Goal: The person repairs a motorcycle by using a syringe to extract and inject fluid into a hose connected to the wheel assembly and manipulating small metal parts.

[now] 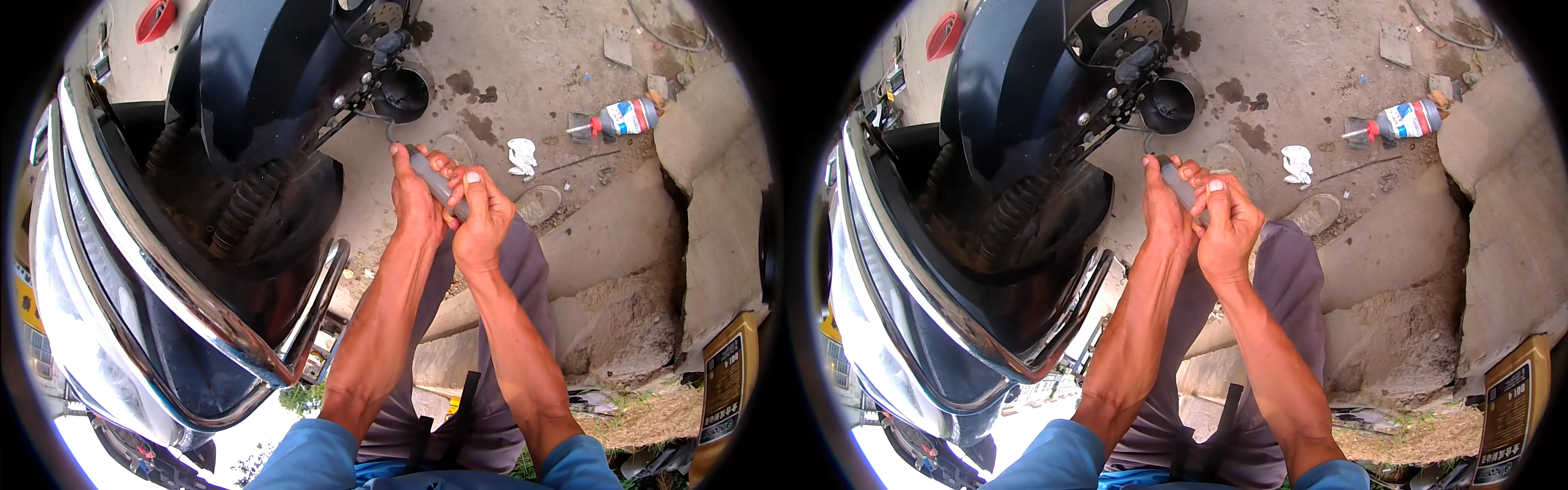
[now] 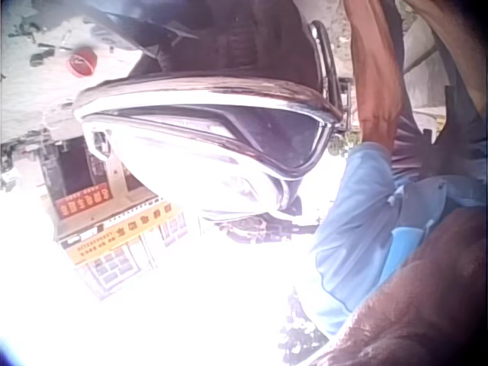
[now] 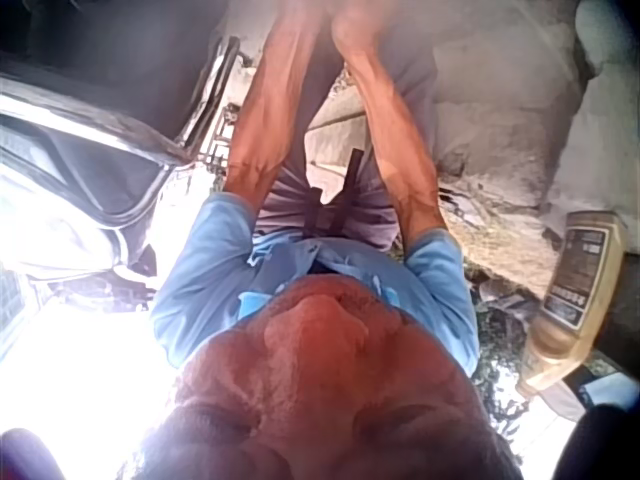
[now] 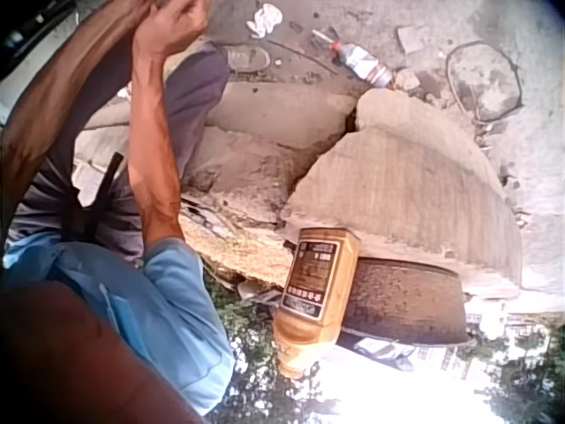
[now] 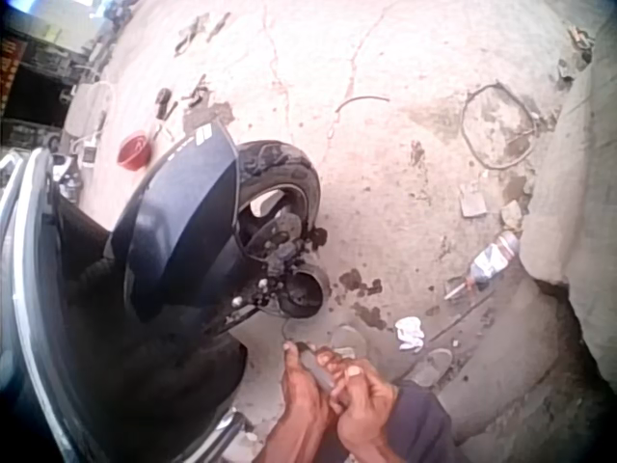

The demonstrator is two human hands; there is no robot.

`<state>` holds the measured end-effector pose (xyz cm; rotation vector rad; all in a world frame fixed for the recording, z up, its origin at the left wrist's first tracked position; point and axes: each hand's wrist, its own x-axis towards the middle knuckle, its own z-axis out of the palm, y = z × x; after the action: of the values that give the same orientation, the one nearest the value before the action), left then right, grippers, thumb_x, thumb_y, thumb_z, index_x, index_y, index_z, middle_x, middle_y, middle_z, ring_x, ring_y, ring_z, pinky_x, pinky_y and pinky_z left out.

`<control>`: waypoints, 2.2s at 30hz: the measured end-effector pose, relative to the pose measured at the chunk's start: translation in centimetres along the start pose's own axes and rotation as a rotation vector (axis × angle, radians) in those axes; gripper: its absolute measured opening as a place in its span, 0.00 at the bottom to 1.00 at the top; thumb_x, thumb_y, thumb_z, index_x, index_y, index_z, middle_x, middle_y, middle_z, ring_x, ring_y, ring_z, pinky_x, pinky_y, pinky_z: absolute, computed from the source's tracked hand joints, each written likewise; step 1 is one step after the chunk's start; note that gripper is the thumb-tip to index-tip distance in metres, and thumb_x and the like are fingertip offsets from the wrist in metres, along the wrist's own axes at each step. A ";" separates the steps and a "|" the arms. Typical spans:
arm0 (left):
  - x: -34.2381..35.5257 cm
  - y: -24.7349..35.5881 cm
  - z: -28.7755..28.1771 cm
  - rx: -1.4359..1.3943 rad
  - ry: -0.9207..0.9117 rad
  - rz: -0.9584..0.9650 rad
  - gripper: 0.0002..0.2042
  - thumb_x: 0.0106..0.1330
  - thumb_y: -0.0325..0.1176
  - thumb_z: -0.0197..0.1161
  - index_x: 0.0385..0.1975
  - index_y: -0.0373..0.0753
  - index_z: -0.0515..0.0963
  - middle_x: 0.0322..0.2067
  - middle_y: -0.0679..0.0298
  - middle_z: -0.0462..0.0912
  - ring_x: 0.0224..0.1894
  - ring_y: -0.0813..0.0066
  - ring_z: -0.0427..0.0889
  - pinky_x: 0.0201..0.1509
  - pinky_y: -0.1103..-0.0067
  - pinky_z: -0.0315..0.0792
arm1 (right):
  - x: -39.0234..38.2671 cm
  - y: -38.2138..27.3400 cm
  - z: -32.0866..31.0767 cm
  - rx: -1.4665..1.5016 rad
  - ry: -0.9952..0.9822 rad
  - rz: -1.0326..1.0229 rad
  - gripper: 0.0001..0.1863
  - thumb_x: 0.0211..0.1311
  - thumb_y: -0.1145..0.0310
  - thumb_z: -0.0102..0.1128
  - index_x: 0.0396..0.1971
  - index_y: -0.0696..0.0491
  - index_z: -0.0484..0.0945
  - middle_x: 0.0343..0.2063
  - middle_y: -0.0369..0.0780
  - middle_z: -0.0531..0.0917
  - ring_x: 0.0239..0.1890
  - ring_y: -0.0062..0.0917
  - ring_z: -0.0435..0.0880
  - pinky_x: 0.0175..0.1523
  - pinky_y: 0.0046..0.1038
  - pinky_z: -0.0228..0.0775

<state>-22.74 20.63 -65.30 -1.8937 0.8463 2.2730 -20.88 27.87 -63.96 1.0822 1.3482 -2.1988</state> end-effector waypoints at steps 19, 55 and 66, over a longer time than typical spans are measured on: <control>0.4 -0.3 -0.1 -0.053 -0.012 -0.004 0.23 0.77 0.58 0.36 0.35 0.44 0.65 0.24 0.66 0.67 0.26 0.74 0.66 0.25 0.80 0.65 | 0.2 -0.5 0.1 0.024 0.040 0.039 0.21 0.70 0.72 0.48 0.14 0.61 0.71 0.28 0.41 0.80 0.38 0.25 0.80 0.44 0.26 0.69; 0.2 -0.2 0.4 -0.012 0.002 0.000 0.22 0.78 0.56 0.34 0.35 0.43 0.64 0.24 0.66 0.66 0.26 0.74 0.66 0.22 0.81 0.62 | 0.5 0.5 -0.2 -0.014 0.007 -0.021 0.17 0.73 0.67 0.48 0.24 0.59 0.75 0.29 0.36 0.77 0.24 0.14 0.70 0.18 0.19 0.57; 0.3 -0.1 0.2 0.004 -0.004 0.003 0.23 0.78 0.56 0.33 0.35 0.43 0.65 0.24 0.66 0.66 0.27 0.75 0.66 0.26 0.80 0.62 | 0.4 0.7 -0.1 -0.013 0.015 -0.020 0.18 0.73 0.68 0.48 0.20 0.59 0.73 0.29 0.36 0.77 0.23 0.14 0.69 0.18 0.19 0.57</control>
<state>-22.93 20.74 -65.60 -1.8872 0.8533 2.2741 -20.73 27.65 -64.70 1.0872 1.3829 -2.1975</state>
